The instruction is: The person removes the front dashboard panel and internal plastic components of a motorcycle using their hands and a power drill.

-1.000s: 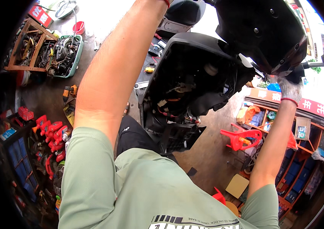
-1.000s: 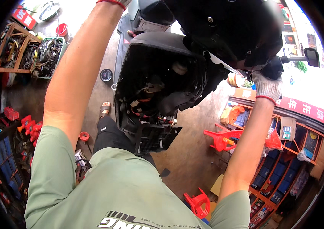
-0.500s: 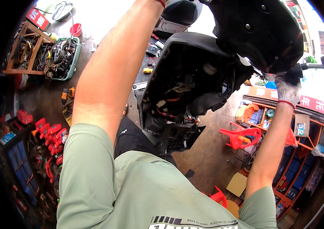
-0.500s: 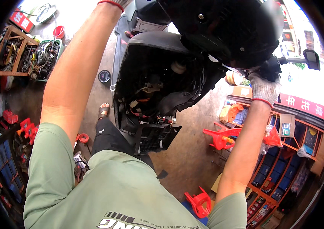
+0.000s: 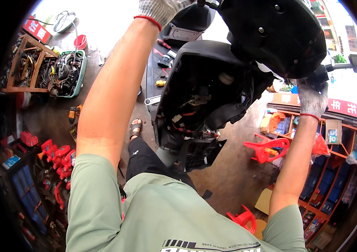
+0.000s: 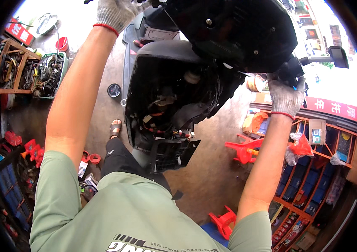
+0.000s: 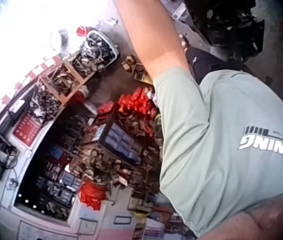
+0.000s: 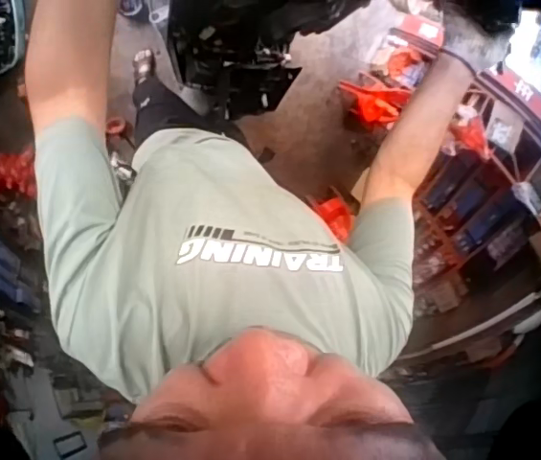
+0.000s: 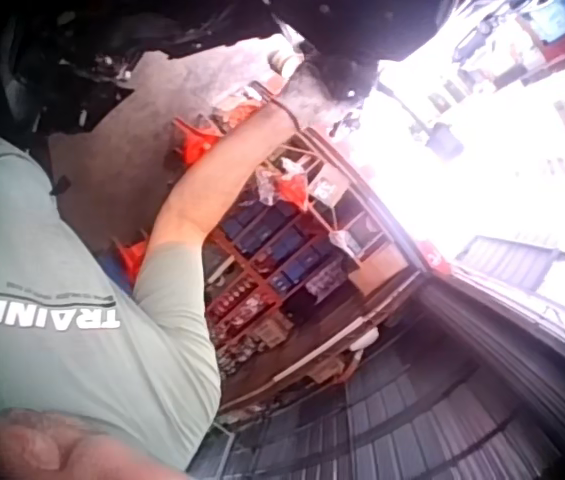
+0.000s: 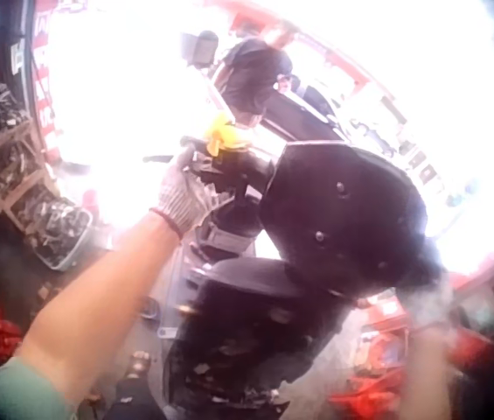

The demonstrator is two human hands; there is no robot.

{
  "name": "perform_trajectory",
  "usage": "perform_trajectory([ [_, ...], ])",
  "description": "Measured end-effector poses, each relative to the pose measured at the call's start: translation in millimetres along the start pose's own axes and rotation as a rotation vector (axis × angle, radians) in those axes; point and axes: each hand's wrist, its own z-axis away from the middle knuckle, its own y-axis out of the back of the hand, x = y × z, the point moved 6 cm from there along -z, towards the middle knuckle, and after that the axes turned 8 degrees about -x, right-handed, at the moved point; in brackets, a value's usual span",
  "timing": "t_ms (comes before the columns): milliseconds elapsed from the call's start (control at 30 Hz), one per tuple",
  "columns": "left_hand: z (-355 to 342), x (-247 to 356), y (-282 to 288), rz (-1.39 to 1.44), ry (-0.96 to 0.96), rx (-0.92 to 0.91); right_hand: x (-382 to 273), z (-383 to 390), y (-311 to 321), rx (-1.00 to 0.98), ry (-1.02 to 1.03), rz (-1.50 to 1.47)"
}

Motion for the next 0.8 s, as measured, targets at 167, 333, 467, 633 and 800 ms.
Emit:
perform_trajectory([
  [167, 6.4, 8.5, 2.9, -0.119, -0.005, -0.136, 13.7, 38.7, -5.1, -0.152, -0.133, -0.018],
  [333, 11.4, -8.2, -12.4, -0.187, 0.017, -0.081, 12.7, 71.8, 36.5, -0.251, -0.17, -0.096],
  [467, 4.9, -4.8, 1.6, -0.235, 0.031, -0.052, 23.9, 112.0, 84.9, -0.345, -0.219, -0.093],
  [633, 24.7, -10.9, -3.6, -0.302, -0.007, 0.178, 58.8, 177.7, 189.5, 0.004, -0.251, -0.061],
  [800, 61.3, -4.1, 36.8, -0.19, 0.048, 0.12, 99.2, 258.2, 285.3, 0.238, -0.365, -0.041],
])
